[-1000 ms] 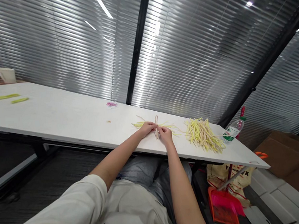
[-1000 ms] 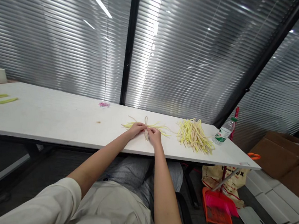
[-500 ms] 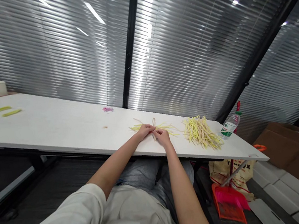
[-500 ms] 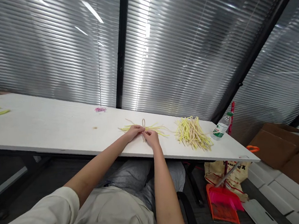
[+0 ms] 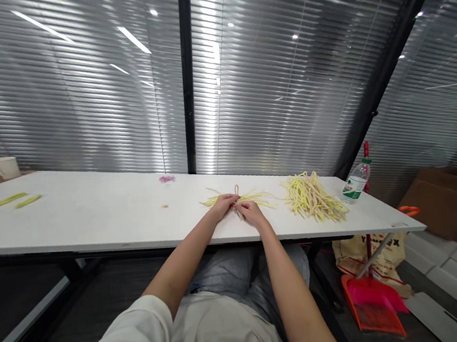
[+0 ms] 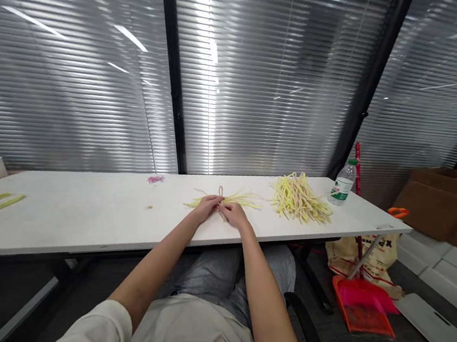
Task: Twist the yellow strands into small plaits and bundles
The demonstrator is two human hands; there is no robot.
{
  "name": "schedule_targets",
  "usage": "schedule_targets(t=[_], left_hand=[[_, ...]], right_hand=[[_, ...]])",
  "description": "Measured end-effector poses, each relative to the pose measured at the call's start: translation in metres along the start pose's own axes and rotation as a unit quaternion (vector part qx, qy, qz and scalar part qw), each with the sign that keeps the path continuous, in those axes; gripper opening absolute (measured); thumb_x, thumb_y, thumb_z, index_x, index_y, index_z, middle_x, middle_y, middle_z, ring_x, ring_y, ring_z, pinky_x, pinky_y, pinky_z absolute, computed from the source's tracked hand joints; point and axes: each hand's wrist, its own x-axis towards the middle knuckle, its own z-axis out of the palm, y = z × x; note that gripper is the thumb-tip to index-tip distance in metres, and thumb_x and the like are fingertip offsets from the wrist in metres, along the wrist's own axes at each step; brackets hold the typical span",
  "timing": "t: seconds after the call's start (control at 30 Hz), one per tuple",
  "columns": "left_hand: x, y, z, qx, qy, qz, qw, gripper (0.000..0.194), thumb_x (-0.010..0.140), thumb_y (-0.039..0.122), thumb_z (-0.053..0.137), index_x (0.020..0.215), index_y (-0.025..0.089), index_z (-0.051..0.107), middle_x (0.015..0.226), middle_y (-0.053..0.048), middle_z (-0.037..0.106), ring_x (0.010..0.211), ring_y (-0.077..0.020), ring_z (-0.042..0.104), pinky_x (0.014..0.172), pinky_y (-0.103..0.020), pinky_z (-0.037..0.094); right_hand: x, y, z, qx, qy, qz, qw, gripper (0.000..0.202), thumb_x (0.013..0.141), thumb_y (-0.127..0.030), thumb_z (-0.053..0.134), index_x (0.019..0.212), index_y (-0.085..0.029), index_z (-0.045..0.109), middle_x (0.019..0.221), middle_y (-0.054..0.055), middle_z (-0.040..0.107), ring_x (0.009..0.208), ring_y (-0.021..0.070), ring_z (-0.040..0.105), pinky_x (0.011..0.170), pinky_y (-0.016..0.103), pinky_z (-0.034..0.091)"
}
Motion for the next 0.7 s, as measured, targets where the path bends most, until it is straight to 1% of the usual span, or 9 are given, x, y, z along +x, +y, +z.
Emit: schedule_targets(t=[0.1,0.17,0.23,0.33,0.43,0.5,0.57,0.63,0.7], left_hand=[[0.0004,0.0025,-0.0012,-0.043,0.026,-0.014,0.999,0.030,0.060,0.031,0.077,0.077,0.009,0.066,0.059,0.000,0.058,0.051,-0.0064,0.049,0.051,-0.020,0.036],[0.0013,0.0045,-0.0025,-0.076,0.048,-0.031,0.995,0.026,0.062,0.028,0.076,0.077,0.010,0.064,0.060,0.001,0.058,0.051,-0.0054,0.050,0.050,-0.018,0.037],[0.0024,0.0061,-0.0043,-0.112,0.061,-0.046,0.991,0.022,0.066,0.027,0.074,0.078,0.012,0.063,0.062,0.001,0.058,0.051,-0.0048,0.051,0.050,-0.016,0.039],[0.0032,0.0071,-0.0067,-0.153,0.069,-0.049,0.985,0.018,0.071,0.026,0.070,0.079,0.014,0.061,0.065,0.000,0.060,0.053,-0.0048,0.054,0.054,-0.016,0.043],[0.0024,0.0066,-0.0075,-0.156,0.070,-0.053,0.984,0.017,0.073,0.026,0.069,0.081,0.015,0.060,0.068,-0.001,0.061,0.056,-0.0058,0.057,0.056,-0.017,0.045],[0.0014,0.0058,-0.0070,-0.145,0.062,-0.056,0.986,0.017,0.072,0.026,0.070,0.082,0.015,0.061,0.070,-0.002,0.063,0.059,-0.0071,0.059,0.057,-0.017,0.045],[0.0007,0.0049,-0.0062,-0.127,0.053,-0.057,0.989,0.018,0.071,0.025,0.071,0.083,0.014,0.062,0.071,-0.002,0.064,0.062,-0.0084,0.060,0.058,-0.018,0.045],[0.0003,0.0042,-0.0053,-0.112,0.052,-0.055,0.991,0.019,0.069,0.025,0.073,0.080,0.014,0.063,0.070,-0.002,0.064,0.063,-0.0089,0.060,0.059,-0.018,0.044],[0.0002,0.0035,-0.0045,-0.102,0.057,-0.054,0.992,0.019,0.067,0.025,0.074,0.077,0.013,0.063,0.068,-0.002,0.063,0.062,-0.0088,0.059,0.060,-0.020,0.043]], right_hand=[[0.0018,0.0003,-0.0006,0.006,-0.025,-0.024,0.999,0.035,0.075,-0.047,0.054,0.056,-0.017,0.057,0.051,-0.003,0.049,0.051,0.0108,0.041,0.052,0.023,0.032],[0.0042,0.0025,-0.0011,0.022,0.006,-0.031,0.999,0.035,0.078,-0.046,0.051,0.061,-0.017,0.060,0.053,-0.002,0.050,0.052,0.0110,0.042,0.053,0.023,0.034],[0.0066,0.0056,-0.0010,0.050,0.034,-0.019,0.998,0.033,0.079,-0.045,0.050,0.070,-0.017,0.064,0.056,-0.002,0.053,0.051,0.0107,0.043,0.052,0.024,0.036],[0.0084,0.0090,0.0000,0.089,0.033,-0.002,0.995,0.032,0.076,-0.042,0.054,0.092,-0.016,0.066,0.068,0.001,0.061,0.050,0.0105,0.047,0.051,0.024,0.040],[0.0077,0.0089,0.0010,0.102,0.019,-0.010,0.995,0.043,0.069,-0.040,0.064,0.105,-0.017,0.063,0.085,0.006,0.066,0.056,0.0114,0.054,0.055,0.026,0.046],[0.0071,0.0071,0.0011,0.106,0.027,-0.013,0.994,0.046,0.064,-0.041,0.070,0.104,-0.017,0.065,0.094,0.008,0.066,0.059,0.0117,0.057,0.057,0.027,0.048],[0.0070,0.0051,0.0006,0.111,0.041,-0.011,0.993,0.046,0.062,-0.042,0.073,0.099,-0.017,0.067,0.097,0.009,0.067,0.058,0.0116,0.057,0.057,0.027,0.049],[0.0072,0.0034,-0.0001,0.119,0.051,-0.003,0.992,0.043,0.061,-0.044,0.073,0.094,-0.016,0.069,0.093,0.008,0.068,0.056,0.0117,0.057,0.056,0.027,0.048],[0.0076,0.0025,-0.0006,0.128,0.058,0.007,0.990,0.042,0.062,-0.045,0.072,0.092,-0.016,0.070,0.085,0.007,0.069,0.054,0.0119,0.057,0.054,0.027,0.047]])
